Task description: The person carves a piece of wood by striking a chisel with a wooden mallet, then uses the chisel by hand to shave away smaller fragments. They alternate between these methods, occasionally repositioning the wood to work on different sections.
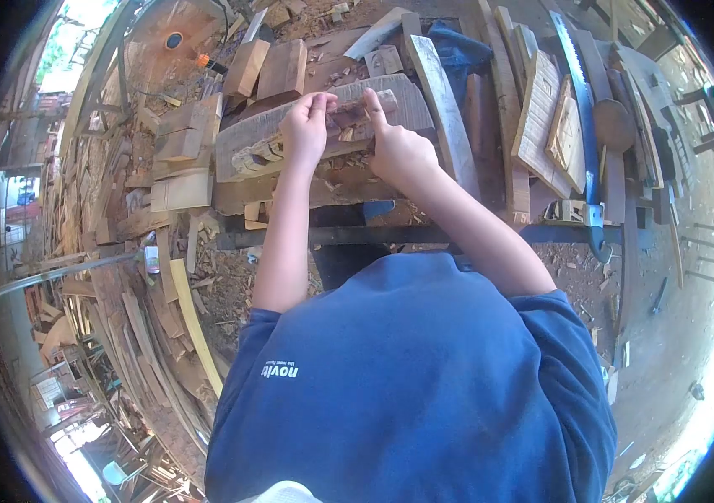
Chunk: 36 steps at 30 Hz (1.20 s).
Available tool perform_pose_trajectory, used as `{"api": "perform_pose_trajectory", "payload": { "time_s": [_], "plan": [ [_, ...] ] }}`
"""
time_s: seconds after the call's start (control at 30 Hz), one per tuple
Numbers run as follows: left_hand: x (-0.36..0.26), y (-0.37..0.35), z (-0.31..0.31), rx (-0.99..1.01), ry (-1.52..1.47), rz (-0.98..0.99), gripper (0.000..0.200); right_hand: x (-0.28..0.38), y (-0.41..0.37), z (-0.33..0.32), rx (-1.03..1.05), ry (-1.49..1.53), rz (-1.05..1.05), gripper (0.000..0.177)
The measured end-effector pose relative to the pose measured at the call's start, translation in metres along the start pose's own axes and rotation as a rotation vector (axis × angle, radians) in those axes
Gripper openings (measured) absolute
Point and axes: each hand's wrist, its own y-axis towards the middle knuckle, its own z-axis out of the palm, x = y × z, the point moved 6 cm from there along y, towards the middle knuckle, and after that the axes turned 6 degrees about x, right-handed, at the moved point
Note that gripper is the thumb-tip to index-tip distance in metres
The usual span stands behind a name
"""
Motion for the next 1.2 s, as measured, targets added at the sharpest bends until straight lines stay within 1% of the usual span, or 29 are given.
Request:
{"api": "perform_pose_trajectory", "payload": {
  "time_s": [0.07,0.1,0.13,0.2,0.23,0.3,0.33,0.4,0.5,0.53,0.6,0.63,0.7,0.77,0.8,0.87,0.9,0.93,0.97,1.0,1.07,1.1,1.13,1.17,1.2],
  "plan": [
    [-0.006,-0.009,-0.008,0.027,-0.125,0.144,0.021,0.003,-0.003,-0.003,0.044,-0.042,0.028,0.104],
    [-0.016,-0.015,-0.013,0.041,0.060,0.317,0.020,0.004,-0.003,-0.002,0.045,-0.038,0.026,0.104],
    [-0.014,-0.019,-0.014,0.042,0.064,0.317,0.020,0.003,-0.003,-0.002,0.036,-0.039,0.019,0.105],
    [-0.017,-0.028,-0.016,0.001,0.173,0.418,0.021,0.003,-0.004,-0.002,0.029,-0.040,0.014,0.106],
    [-0.015,-0.028,-0.014,0.002,0.172,0.418,0.021,0.004,-0.005,-0.002,0.027,-0.038,0.011,0.106],
    [-0.017,-0.029,-0.014,-0.096,0.204,0.495,0.023,0.002,-0.004,-0.001,0.021,-0.039,0.008,0.106],
    [-0.016,-0.029,-0.012,-0.097,0.201,0.497,0.023,0.002,-0.003,0.000,-0.003,-0.034,-0.005,0.107],
    [-0.016,-0.029,-0.013,-0.165,0.208,0.534,0.014,0.001,-0.002,-0.001,-0.029,-0.032,-0.018,0.108],
    [-0.014,-0.032,-0.007,-0.154,0.250,0.553,0.011,0.004,-0.004,-0.002,0.017,-0.058,0.007,0.107],
    [-0.016,-0.032,-0.008,-0.157,0.252,0.552,0.011,0.004,-0.004,-0.001,0.003,-0.052,-0.001,0.107],
    [-0.017,-0.031,-0.008,-0.140,0.244,0.490,0.013,0.004,-0.004,-0.001,-0.011,-0.046,-0.011,0.108],
    [-0.015,-0.029,-0.007,-0.114,0.206,0.411,0.016,0.004,-0.004,-0.001,0.001,-0.049,-0.009,0.110],
    [-0.024,-0.031,-0.007,-0.133,0.240,0.441,0.018,0.003,-0.005,-0.002,0.010,-0.054,-0.006,0.112],
    [-0.026,-0.033,-0.006,-0.151,0.272,0.470,0.019,0.004,-0.007,-0.007,-0.030,0.000,-0.032,0.091],
    [-0.021,-0.032,-0.004,-0.129,0.262,0.458,0.021,0.000,-0.006,-0.013,-0.033,-0.002,-0.032,0.091],
    [-0.017,-0.028,-0.004,-0.119,0.245,0.446,0.023,0.005,-0.012,-0.061,-0.280,0.390,-0.244,0.053],
    [-0.016,-0.028,-0.004,-0.111,0.236,0.441,0.023,0.005,-0.017,-0.087,-0.371,0.502,-0.180,0.016],
    [-0.016,-0.028,-0.004,-0.101,0.228,0.435,0.024,0.010,-0.021,-0.117,-0.559,0.511,-0.368,0.011],
    [-0.019,-0.027,-0.005,-0.087,0.222,0.410,0.022,0.021,-0.028,-0.150,-0.739,0.520,-0.498,0.004],
    [-0.015,-0.026,-0.006,-0.097,0.216,0.413,0.022,0.018,-0.022,-0.164,-0.684,0.796,-0.448,0.005],
    [-0.001,-0.018,-0.002,-0.005,0.067,0.347,0.023,0.032,-0.020,-0.191,-0.740,1.180,-0.534,0.007],
    [0.000,-0.020,-0.002,-0.024,0.079,0.369,0.026,0.047,-0.019,-0.198,-0.742,1.173,-0.546,0.007],
    [-0.003,-0.022,-0.004,-0.032,0.076,0.376,0.026,0.061,-0.023,-0.203,-0.824,1.151,-0.542,0.007],
    [-0.007,-0.024,-0.005,-0.038,0.129,0.396,0.029,0.067,-0.026,-0.208,-0.905,1.130,-0.537,0.016],
    [-0.010,-0.027,-0.006,-0.045,0.182,0.415,0.032,0.064,-0.015,-0.205,-0.906,1.128,-0.544,0.016]
  ]
}}
